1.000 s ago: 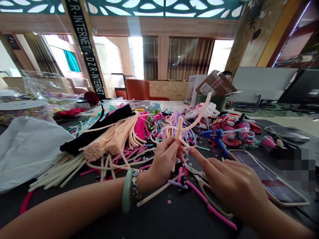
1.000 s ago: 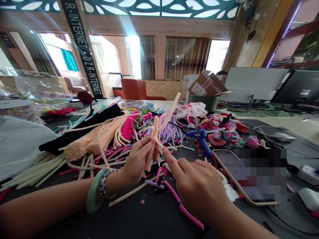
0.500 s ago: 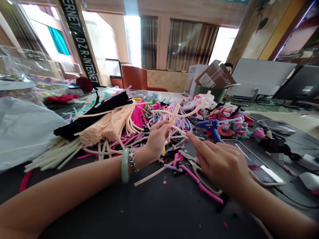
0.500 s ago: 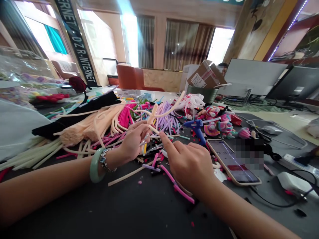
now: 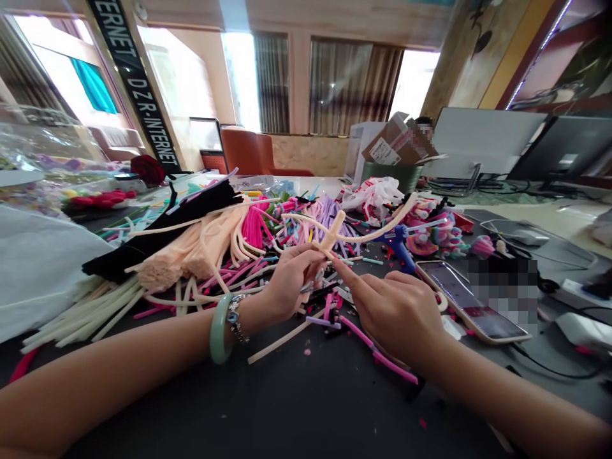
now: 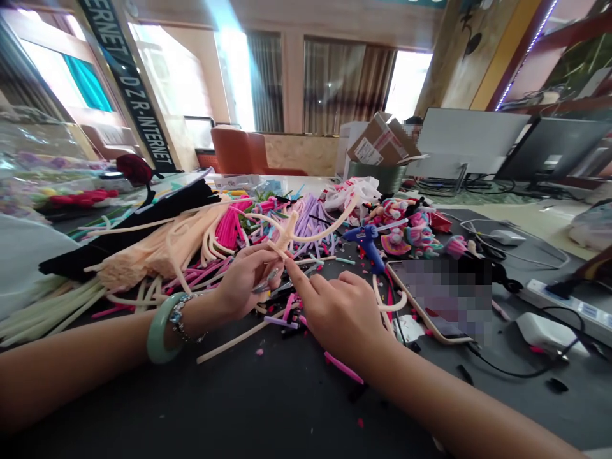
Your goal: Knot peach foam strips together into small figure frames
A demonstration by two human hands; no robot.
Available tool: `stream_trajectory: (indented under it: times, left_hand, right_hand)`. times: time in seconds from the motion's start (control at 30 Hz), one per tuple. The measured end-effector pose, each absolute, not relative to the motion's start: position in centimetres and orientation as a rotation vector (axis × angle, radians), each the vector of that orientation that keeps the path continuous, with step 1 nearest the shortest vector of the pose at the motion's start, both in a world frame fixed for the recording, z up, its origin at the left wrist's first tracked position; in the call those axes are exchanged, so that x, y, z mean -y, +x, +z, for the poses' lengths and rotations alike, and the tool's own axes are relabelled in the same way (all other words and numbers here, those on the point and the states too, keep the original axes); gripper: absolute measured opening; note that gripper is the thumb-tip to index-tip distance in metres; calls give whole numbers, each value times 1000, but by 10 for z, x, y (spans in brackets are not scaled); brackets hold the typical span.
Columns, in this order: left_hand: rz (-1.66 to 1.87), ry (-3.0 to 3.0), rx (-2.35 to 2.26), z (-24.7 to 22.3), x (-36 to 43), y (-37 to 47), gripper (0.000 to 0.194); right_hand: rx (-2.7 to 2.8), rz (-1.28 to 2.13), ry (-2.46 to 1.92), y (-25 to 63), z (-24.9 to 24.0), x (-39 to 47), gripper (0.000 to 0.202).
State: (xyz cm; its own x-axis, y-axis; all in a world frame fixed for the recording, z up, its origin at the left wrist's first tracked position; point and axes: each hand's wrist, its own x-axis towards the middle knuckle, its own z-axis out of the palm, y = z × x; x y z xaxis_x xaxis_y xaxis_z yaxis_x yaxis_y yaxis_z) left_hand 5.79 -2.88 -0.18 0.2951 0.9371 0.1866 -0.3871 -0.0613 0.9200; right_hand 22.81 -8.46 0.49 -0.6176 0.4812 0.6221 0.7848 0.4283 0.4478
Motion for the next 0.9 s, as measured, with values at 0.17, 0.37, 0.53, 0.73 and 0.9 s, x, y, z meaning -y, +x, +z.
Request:
stream_trajectory:
  times: [0.17, 0.37, 0.53, 0.73, 0.9]
  left_hand:
    - [1143, 1109, -600, -3, 27, 57, 23]
    - [1139, 1093, -570, -4, 26, 57, 26]
    - [1166, 1159, -587, -4, 28, 58, 21]
    - [1144, 1270, -591, -4, 32, 59, 23]
    - [1087, 1371, -543, -3, 33, 55, 33]
  right_hand:
    - [2250, -1029, -1073, 234, 1, 87, 56]
    - [2270, -968, -1086, 234, 0, 87, 50]
    - [2206, -989, -1139, 233, -1, 87, 42]
    - [2211, -954, -1144, 236, 1, 86, 32]
    - [2195, -867, -1196, 240, 3, 85, 19]
